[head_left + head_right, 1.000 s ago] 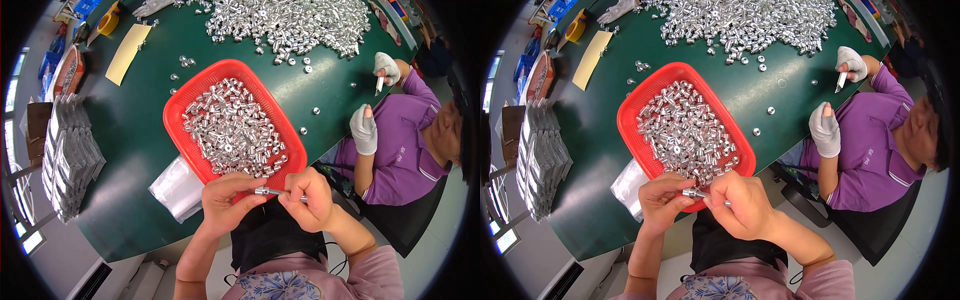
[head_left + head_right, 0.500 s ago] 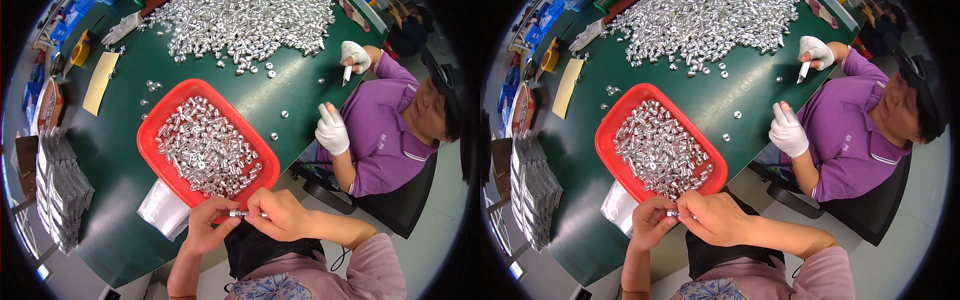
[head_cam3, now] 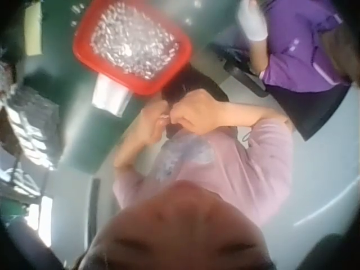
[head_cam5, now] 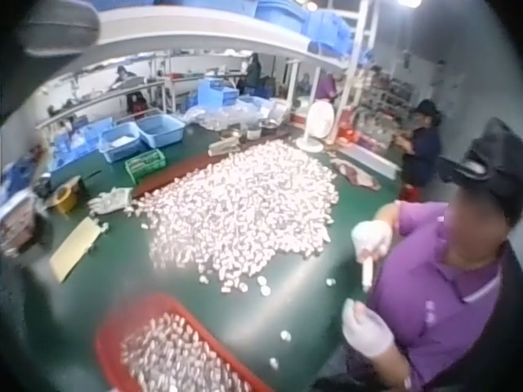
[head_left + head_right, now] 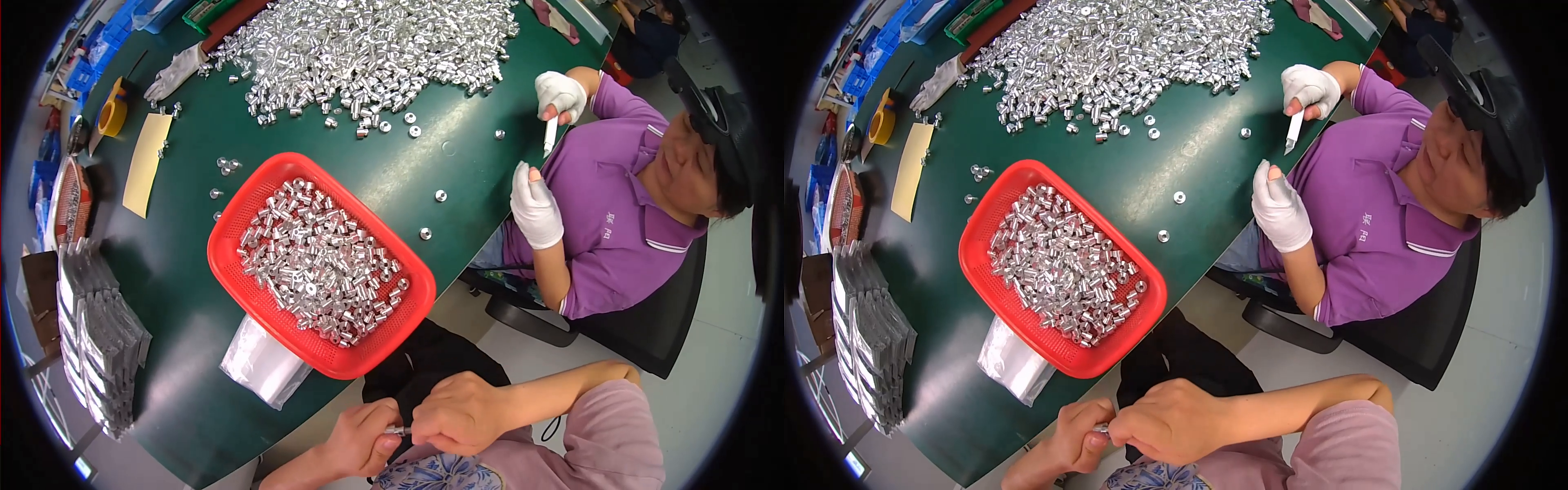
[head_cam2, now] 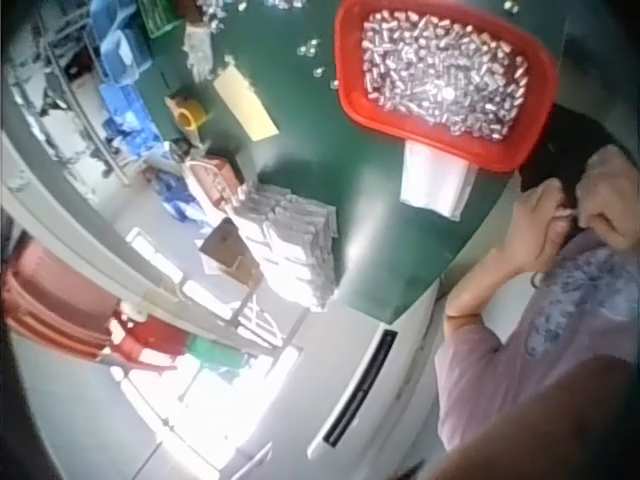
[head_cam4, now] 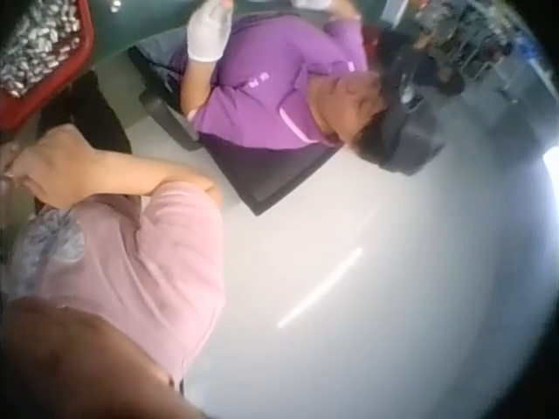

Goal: The person assembles metal parts by hand, then places the assembled parts into a small plastic bag.

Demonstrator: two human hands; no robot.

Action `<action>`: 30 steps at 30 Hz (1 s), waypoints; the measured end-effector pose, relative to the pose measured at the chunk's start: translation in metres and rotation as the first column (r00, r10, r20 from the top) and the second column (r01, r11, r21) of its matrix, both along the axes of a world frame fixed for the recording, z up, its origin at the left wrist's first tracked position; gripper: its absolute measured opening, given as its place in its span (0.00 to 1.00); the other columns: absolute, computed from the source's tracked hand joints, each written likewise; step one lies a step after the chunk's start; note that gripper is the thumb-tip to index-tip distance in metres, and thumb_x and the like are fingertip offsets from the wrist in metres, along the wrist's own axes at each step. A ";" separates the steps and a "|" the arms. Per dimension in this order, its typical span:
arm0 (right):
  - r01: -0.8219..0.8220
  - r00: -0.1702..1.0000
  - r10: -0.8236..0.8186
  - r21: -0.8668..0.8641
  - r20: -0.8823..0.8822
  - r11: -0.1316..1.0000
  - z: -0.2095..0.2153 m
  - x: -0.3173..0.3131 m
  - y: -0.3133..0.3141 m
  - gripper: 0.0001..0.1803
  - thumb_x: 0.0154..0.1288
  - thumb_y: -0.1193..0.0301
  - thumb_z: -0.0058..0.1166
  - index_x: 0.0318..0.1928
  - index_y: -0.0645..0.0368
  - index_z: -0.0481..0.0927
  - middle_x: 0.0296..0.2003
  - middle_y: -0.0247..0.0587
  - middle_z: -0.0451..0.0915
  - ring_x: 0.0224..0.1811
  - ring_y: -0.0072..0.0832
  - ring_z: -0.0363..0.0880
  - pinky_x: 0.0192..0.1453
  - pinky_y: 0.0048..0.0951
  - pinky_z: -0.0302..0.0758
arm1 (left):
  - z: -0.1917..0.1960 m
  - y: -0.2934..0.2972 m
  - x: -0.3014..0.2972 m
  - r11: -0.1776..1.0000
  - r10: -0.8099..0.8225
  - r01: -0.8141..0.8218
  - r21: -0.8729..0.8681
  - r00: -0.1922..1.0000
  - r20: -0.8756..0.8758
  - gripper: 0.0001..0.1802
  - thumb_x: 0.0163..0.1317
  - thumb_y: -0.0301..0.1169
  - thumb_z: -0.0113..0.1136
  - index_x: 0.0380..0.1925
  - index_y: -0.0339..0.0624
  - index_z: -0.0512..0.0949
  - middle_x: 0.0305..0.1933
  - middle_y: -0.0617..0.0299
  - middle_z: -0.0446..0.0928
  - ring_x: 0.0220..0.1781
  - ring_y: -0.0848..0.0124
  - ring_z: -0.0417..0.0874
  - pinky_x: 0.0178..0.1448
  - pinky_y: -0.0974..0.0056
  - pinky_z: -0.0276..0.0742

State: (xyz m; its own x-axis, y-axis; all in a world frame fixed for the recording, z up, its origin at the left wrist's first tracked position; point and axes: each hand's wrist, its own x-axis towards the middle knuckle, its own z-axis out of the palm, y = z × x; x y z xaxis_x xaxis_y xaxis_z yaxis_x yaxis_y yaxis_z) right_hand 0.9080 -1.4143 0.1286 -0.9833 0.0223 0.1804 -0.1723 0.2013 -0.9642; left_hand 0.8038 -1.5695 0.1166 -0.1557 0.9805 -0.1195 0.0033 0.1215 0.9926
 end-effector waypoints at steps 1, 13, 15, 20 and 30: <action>0.015 0.999 -0.014 0.008 -0.048 1.000 0.002 0.001 -0.002 0.13 0.42 0.78 0.52 0.31 0.56 0.67 0.20 0.30 0.71 0.17 0.29 0.71 0.19 0.26 0.66 | 0.002 -0.001 0.004 0.997 0.051 -0.047 0.054 0.995 -0.081 0.13 0.59 0.36 0.41 0.24 0.36 0.64 0.21 0.55 0.63 0.19 0.58 0.67 0.22 0.61 0.64; -0.060 0.994 0.054 0.058 0.100 0.996 -0.005 -0.008 0.016 0.10 0.52 0.73 0.51 0.33 0.58 0.64 0.22 0.38 0.73 0.21 0.38 0.72 0.23 0.32 0.69 | 0.017 0.022 -0.020 0.995 -0.010 0.008 -0.103 1.000 -0.022 0.12 0.56 0.32 0.44 0.25 0.31 0.67 0.23 0.54 0.66 0.24 0.64 0.69 0.27 0.66 0.64; -0.076 0.993 0.072 0.045 0.096 0.996 -0.002 -0.014 0.016 0.11 0.51 0.73 0.51 0.33 0.58 0.64 0.21 0.37 0.72 0.22 0.37 0.73 0.24 0.32 0.69 | 0.030 0.024 -0.019 0.989 0.037 -0.030 -0.147 0.999 0.039 0.09 0.56 0.31 0.45 0.25 0.36 0.71 0.24 0.54 0.70 0.27 0.59 0.72 0.31 0.63 0.68; -0.302 0.941 0.200 0.414 0.271 0.859 -0.004 -0.008 0.019 0.15 0.58 0.59 0.42 0.25 0.58 0.66 0.17 0.38 0.69 0.17 0.37 0.71 0.19 0.32 0.67 | 0.035 0.020 -0.022 0.957 -0.075 0.041 -0.286 0.991 -0.107 0.09 0.53 0.30 0.47 0.19 0.37 0.69 0.18 0.53 0.65 0.21 0.59 0.68 0.25 0.59 0.62; -0.577 0.799 0.476 0.245 0.368 0.779 0.053 -0.025 0.015 0.14 0.51 0.61 0.46 0.19 0.58 0.74 0.18 0.44 0.74 0.21 0.41 0.74 0.22 0.38 0.69 | 0.070 -0.007 -0.020 0.945 -0.119 0.138 -0.297 0.990 0.081 0.12 0.55 0.32 0.45 0.17 0.39 0.67 0.17 0.54 0.65 0.21 0.58 0.66 0.25 0.59 0.60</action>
